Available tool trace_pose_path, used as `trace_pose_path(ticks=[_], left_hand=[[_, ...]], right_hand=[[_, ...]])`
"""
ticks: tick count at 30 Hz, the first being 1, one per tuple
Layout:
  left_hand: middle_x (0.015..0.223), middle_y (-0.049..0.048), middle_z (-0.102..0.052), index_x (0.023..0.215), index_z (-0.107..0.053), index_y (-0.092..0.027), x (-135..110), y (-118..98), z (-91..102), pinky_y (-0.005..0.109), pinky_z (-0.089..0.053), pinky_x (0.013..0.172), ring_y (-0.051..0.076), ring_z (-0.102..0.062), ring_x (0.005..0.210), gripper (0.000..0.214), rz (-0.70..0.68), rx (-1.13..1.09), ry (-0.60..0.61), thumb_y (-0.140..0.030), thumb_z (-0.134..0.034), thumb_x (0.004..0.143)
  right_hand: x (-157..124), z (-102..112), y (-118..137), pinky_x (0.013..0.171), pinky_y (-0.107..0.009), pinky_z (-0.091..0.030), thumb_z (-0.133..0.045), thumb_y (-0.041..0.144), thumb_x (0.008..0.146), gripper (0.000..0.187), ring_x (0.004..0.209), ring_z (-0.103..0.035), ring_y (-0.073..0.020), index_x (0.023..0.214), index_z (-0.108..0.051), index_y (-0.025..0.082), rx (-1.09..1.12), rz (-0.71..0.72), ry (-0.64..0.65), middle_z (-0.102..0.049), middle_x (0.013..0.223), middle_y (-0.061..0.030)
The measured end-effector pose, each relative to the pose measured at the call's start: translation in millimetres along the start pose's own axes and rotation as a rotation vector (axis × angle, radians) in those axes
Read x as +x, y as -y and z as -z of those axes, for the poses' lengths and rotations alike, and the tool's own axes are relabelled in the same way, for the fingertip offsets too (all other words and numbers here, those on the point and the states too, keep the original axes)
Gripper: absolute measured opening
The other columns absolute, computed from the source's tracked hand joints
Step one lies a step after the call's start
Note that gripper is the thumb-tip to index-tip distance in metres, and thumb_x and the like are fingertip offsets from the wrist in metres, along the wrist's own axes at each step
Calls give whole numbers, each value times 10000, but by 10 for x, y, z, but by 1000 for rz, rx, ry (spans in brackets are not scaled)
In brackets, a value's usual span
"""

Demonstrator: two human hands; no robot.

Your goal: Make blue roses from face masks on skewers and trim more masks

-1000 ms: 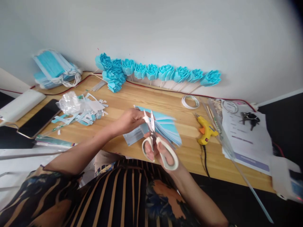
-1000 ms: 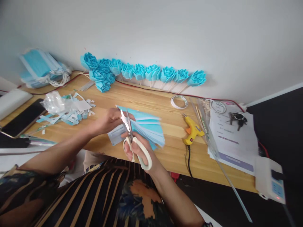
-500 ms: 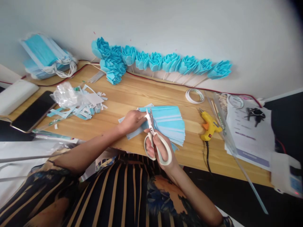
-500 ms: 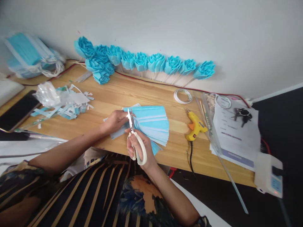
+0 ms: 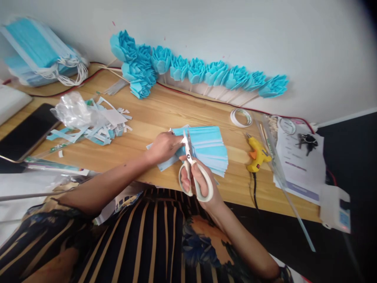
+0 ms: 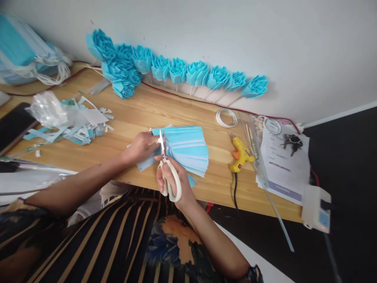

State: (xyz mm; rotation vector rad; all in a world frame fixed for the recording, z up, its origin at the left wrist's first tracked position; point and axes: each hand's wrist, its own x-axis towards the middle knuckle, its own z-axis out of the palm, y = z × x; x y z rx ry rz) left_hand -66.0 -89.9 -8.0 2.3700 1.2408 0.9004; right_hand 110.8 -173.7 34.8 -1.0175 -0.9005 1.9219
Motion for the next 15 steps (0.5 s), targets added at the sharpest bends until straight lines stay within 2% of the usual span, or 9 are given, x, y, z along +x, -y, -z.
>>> trace_pose_path(ticks=[3, 7, 11, 15], left_hand=[[602, 25, -599, 662, -596, -168, -13, -3, -13, 260, -360, 613, 142, -526, 584, 454, 0, -77, 21, -308, -370, 1030], [630, 24, -614, 663, -589, -166, -5, -10, 5, 253, -363, 609, 140, -541, 605, 435, 37, -135, 24, -292, -386, 1026], [674, 57, -659, 707, -640, -157, 21, 9, 32, 280, -380, 639, 167, -570, 639, 433, 58, -72, -11, -282, -380, 1029], [707, 67, -691, 839, -718, -162, 36, 40, 44, 302, -419, 703, 186, -602, 673, 394, 70, -12, -22, -251, -378, 1017]], right_hand=[[113, 1, 0, 435, -210, -366, -660, 598, 878, 462, 502, -472, -80, 1141, -625, 220, -1, 59, 44, -556, 689, 43], [188, -23, 38, 441, -216, -360, -630, 563, 913, 408, 507, -455, -81, 1136, -630, 220, 14, 77, 73, -558, 698, 35], [128, -76, 88, 417, -196, -298, -668, 565, 887, 416, 472, -389, -61, 1109, -648, 214, 53, 16, 36, -517, 655, 49], [23, -115, 114, 380, -183, -249, -720, 584, 831, 439, 435, -351, -48, 1041, -655, 204, 37, -26, -29, -504, 627, 58]])
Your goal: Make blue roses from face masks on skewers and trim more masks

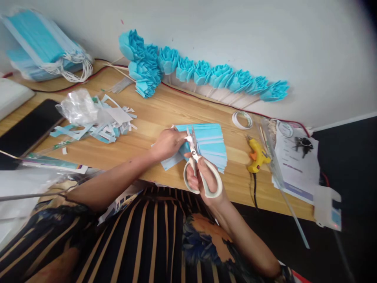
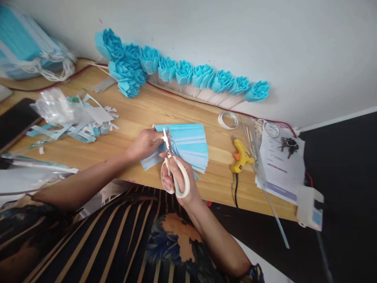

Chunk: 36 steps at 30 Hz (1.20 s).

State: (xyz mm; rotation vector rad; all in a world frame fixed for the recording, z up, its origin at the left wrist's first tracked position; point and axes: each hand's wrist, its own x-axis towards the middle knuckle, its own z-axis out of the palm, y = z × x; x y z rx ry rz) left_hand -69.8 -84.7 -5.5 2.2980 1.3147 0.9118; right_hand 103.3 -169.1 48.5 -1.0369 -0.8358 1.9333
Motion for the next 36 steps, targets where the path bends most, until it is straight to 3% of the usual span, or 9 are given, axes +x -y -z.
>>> trace_pose_path(ticks=[3, 10, 14, 22, 29, 32, 36], left_hand=[[712, 56, -693, 894, -729, -177, 2, 18, 3, 301, -427, 718, 181, -597, 668, 360, -1, 15, -20, -230, -389, 1000], [609, 20, -614, 658, -594, -176, 8, 20, -25, 263, -357, 615, 147, -517, 580, 294, -69, -14, 30, -178, -472, 925], [616, 14, -607, 650, -584, -176, 25, 13, -39, 261, -342, 606, 147, -517, 590, 257, -46, -56, 27, -153, -487, 887], [625, 26, -585, 748, -635, -170, 38, 11, -23, 266, -322, 589, 156, -515, 586, 291, 28, -97, -65, -170, -408, 930], [558, 9, -538, 609, -541, -185, 32, -12, -44, 278, -342, 613, 153, -458, 549, 297, -32, -76, -11, -216, -464, 894], [565, 16, -553, 606, -548, -187, 27, 1, -48, 279, -356, 623, 157, -461, 559, 272, -12, -62, -14, -210, -485, 870], [677, 33, -641, 753, -656, -172, 28, 52, -10, 274, -397, 648, 171, -549, 628, 211, 109, -139, -43, -98, -461, 791]], right_hand=[[-27, 3, -17, 374, -181, -245, -727, 570, 834, 425, 429, -346, -46, 1046, -654, 209, -18, -4, -13, -511, 628, 58], [200, -8, -29, 494, -237, -417, -670, 625, 858, 437, 559, -492, -107, 1089, -623, 257, 69, 41, 118, -549, 692, 40], [262, -72, 8, 459, -217, -375, -716, 610, 822, 443, 540, -439, -93, 1057, -635, 243, 133, 37, 52, -542, 685, 44], [61, -70, -27, 373, -180, -220, -742, 608, 800, 475, 428, -323, -49, 1050, -666, 212, 133, 0, -1, -510, 603, 67], [231, -85, -35, 470, -233, -401, -675, 648, 838, 475, 557, -469, -106, 1093, -657, 247, 202, 19, 74, -552, 680, 39], [226, -146, 2, 430, -205, -353, -692, 632, 832, 458, 511, -417, -79, 1057, -669, 234, 227, 2, 63, -522, 658, 52], [11, -209, 115, 370, -182, -247, -707, 606, 840, 461, 436, -311, -45, 1100, -682, 226, 151, 47, 76, -485, 632, 69]])
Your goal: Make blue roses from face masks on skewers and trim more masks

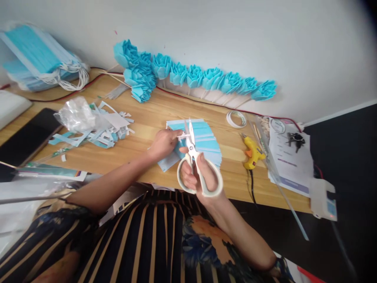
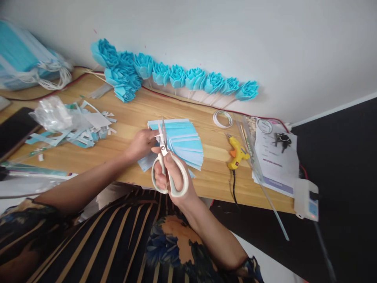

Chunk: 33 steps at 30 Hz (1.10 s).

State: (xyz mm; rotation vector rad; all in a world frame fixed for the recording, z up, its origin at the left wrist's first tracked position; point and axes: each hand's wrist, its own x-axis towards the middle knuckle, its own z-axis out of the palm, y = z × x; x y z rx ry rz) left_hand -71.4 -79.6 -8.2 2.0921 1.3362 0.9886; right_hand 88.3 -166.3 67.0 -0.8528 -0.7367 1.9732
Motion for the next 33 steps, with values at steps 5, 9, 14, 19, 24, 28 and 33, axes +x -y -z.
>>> trace_pose_path(ticks=[5, 9, 14, 19, 24, 28, 33], left_hand=[[770, 37, -685, 820, -685, -156, 10, 12, 70, 267, -453, 713, 188, -637, 768, 304, 63, -184, -66, -51, -409, 748], [809, 34, -699, 823, -689, -155, 7, -8, 88, 283, -470, 769, 192, -642, 799, 250, 77, -254, -112, -126, -441, 810], [714, 21, -630, 738, -601, -164, 27, -15, 104, 266, -450, 694, 167, -577, 702, 237, 129, -333, -172, -298, -483, 894], [614, -10, -489, 631, -417, -204, 78, -23, 136, 244, -425, 669, 144, -509, 663, 309, 217, -433, -239, -358, -511, 881], [637, -9, -479, 651, -403, -206, 95, -36, 176, 242, -397, 635, 136, -466, 639, 300, 197, -389, -290, -346, -520, 890], [670, 0, -521, 666, -417, -202, 73, -27, 207, 256, -404, 684, 146, -495, 674, 313, 142, -273, -273, -368, -520, 911], [676, 13, -557, 703, -467, -196, 47, -11, 213, 274, -387, 670, 163, -521, 666, 276, 100, -162, -228, -356, -473, 928]], right_hand=[[-147, 55, 176, 405, -200, -279, -680, 561, 885, 442, 481, -356, -63, 1203, -655, 257, -193, 83, 139, -517, 707, 40], [-88, 156, 157, 494, -238, -387, -662, 605, 873, 477, 595, -423, -109, 1220, -642, 279, -218, 80, 149, -545, 796, 1], [-167, 158, 48, 532, -289, -427, -605, 666, 874, 468, 655, -437, -158, 1154, -681, 299, -143, 2, 109, -508, 786, -17], [-434, 333, 355, 547, -315, -421, -647, 575, 869, 446, 615, -467, -153, 1228, -673, 312, -449, 175, 25, -577, 808, -22], [-168, 820, 793, 797, -425, -517, -749, 390, 784, 612, 805, -636, -227, 1362, -587, 270, -1345, 407, -585, -711, 1001, -67], [144, 1078, 883, 839, -466, -518, -670, 315, 850, 451, 897, -689, -302, 1288, -656, 210, -1859, 249, -520, -754, 1015, -124], [172, 834, 987, 850, -525, -517, -659, 436, 898, 430, 991, -690, -381, 1253, -697, 196, -2023, 424, -486, -756, 996, -172]])
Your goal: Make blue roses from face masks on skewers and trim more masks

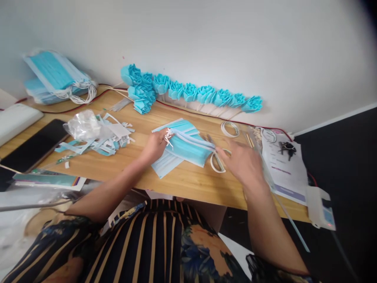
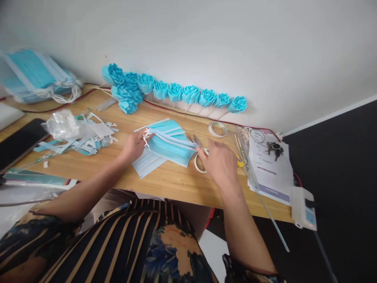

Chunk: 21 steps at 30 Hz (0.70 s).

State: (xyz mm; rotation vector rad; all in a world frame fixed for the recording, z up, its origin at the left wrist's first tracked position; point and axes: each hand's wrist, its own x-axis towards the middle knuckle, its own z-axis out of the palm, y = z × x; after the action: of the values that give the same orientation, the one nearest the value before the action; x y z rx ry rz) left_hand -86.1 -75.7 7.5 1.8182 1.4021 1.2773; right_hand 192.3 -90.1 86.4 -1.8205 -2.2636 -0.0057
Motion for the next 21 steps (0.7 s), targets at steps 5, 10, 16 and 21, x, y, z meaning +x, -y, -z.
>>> trace_pose_path(ticks=[5, 10, 16, 21], left_hand=[[663, 23, -591, 741, -573, -176, -28, -44, -26, 273, -396, 658, 170, -550, 654, 308, -48, 32, 61, -372, -472, 957], [751, 35, -661, 948, -719, -180, -35, -189, 104, 281, -464, 710, 175, -590, 708, 315, -20, -108, 124, -460, -573, 938], [528, -94, -269, 1189, -663, -197, 44, -347, 472, 215, -297, 470, 83, -259, 443, 353, 166, -679, -164, -455, -620, 951], [530, -87, -199, 1076, -665, -228, 164, -372, 564, 234, -355, 506, 105, -238, 465, 285, 222, -837, -353, -471, -528, 1014]], right_hand=[[372, -124, 452, 1116, -536, -417, -746, 341, 836, 776, 1368, -519, -334, 1538, -422, 276, 366, 509, 139, -555, 1501, -101], [789, -604, 574, 1161, -550, -344, -638, 172, 874, 496, 1237, -632, -255, 1351, -623, 305, 459, 627, 260, -726, 1271, -31], [953, -455, 422, 1158, -552, -326, -612, 245, 912, 209, 1059, -697, -244, 1057, -756, 289, 532, 636, 146, -781, 1097, -13], [990, -201, 416, 1167, -546, -299, -546, 244, 961, 274, 1174, -636, -251, 1151, -731, 316, 499, 681, -124, -737, 1195, -15]])
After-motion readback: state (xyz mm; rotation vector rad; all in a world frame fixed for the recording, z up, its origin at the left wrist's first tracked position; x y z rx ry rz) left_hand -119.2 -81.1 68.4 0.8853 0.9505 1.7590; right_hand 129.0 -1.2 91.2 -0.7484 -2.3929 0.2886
